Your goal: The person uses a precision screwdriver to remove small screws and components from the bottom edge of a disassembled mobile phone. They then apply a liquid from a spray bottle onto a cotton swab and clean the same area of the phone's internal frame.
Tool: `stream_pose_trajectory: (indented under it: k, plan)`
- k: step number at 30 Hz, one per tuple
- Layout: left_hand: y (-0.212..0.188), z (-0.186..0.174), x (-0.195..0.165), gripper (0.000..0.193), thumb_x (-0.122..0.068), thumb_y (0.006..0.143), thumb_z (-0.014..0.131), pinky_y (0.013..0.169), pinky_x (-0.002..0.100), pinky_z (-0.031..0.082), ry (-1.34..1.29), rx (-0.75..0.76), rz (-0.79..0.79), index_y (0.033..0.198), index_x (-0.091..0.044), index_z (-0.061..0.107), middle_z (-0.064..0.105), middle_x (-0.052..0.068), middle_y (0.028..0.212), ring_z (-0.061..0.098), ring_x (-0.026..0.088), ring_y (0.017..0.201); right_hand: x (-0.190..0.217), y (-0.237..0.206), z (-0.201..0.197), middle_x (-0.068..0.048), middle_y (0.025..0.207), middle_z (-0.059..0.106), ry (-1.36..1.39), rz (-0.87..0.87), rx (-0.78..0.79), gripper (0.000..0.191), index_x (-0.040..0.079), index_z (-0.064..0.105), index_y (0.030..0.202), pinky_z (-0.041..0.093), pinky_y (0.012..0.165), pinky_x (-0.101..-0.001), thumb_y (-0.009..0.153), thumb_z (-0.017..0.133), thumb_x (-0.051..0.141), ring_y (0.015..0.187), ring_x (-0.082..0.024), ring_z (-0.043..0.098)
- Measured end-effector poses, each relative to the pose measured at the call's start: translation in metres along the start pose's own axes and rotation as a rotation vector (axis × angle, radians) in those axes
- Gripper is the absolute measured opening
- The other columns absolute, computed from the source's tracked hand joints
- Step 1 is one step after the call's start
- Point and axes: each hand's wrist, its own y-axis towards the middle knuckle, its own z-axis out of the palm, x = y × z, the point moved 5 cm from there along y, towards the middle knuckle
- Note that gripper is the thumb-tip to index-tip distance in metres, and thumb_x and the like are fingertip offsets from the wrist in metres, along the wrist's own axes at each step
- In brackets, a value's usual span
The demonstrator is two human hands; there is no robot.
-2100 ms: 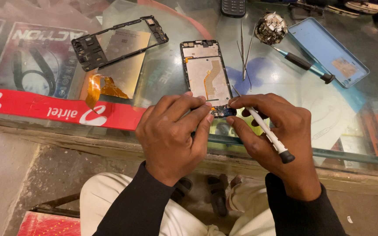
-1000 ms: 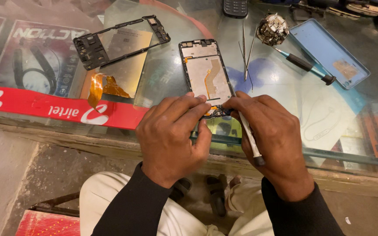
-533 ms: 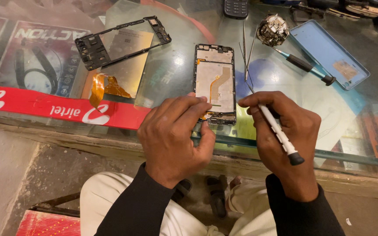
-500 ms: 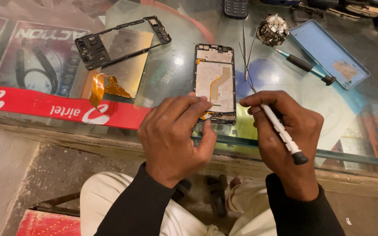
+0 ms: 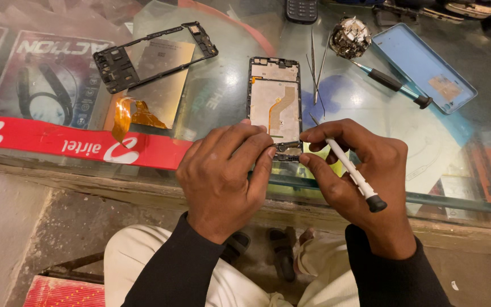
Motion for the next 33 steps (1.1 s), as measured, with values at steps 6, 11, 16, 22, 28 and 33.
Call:
stream_pose_trajectory:
  k: [6,11,16,22,28,33]
  plan:
    - [-0.0001,0.0002,0.0013,0.009,-0.017,0.092,0.073,0.081,0.039,0.051,-0.007,0.025,0.016,0.101,-0.012,0.072,0.070,-0.001,0.104,0.069,0.023,0.101,0.0025,0.0004,0.0012,-0.006,0.083,0.077,0.005,-0.021,-0.004,0.022,0.004,0.075,0.098,0.054,0.063,-0.0253,0.077,0.080,0.002,0.070,-0.012,0.074]
    - [0.0001,-0.0012,0.0016,0.011,-0.017,0.091,0.073,0.082,0.039,0.052,0.004,0.012,0.012,0.101,-0.014,0.072,0.069,-0.002,0.106,0.069,0.022,0.103,0.0012,-0.0001,0.0020,-0.006,0.084,0.078,0.006,0.003,-0.004,0.020,0.004,0.076,0.097,0.054,0.063,-0.0252,0.078,0.081,0.002,0.069,-0.013,0.074]
    - [0.0004,-0.0026,-0.0004,0.013,-0.018,0.088,0.074,0.080,0.038,0.052,0.001,0.020,0.034,0.101,-0.015,0.073,0.069,-0.002,0.105,0.068,0.022,0.101,0.0030,-0.0015,0.0014,-0.006,0.092,0.079,0.022,-0.056,-0.021,0.016,0.003,0.074,0.095,0.057,0.069,-0.0250,0.080,0.079,0.001,0.077,-0.012,0.077]
    - [0.0015,0.0015,-0.0003,0.010,-0.018,0.091,0.075,0.079,0.037,0.051,0.037,-0.005,0.006,0.101,-0.017,0.074,0.069,-0.004,0.101,0.068,0.020,0.099,0.0004,-0.0030,0.0007,-0.008,0.090,0.079,0.009,-0.045,-0.047,0.017,0.002,0.075,0.099,0.056,0.069,-0.0252,0.084,0.071,-0.005,0.078,-0.012,0.077]
    - [0.0021,0.0047,-0.0010,0.006,-0.018,0.093,0.075,0.078,0.038,0.050,0.055,-0.042,-0.026,0.098,-0.015,0.073,0.069,-0.001,0.098,0.068,0.021,0.096,-0.0045,-0.0014,-0.0007,-0.008,0.095,0.080,0.048,-0.022,-0.069,0.017,0.000,0.073,0.104,0.058,0.075,-0.0248,0.089,0.067,-0.005,0.084,-0.013,0.078]
    - [0.0030,0.0058,-0.0009,0.006,-0.018,0.093,0.075,0.077,0.038,0.050,0.062,-0.040,-0.029,0.096,-0.014,0.072,0.068,-0.001,0.096,0.067,0.021,0.095,-0.0058,-0.0006,0.0016,-0.007,0.097,0.080,0.057,-0.006,-0.063,0.016,-0.001,0.071,0.106,0.059,0.078,-0.0257,0.090,0.067,-0.004,0.089,-0.013,0.079]
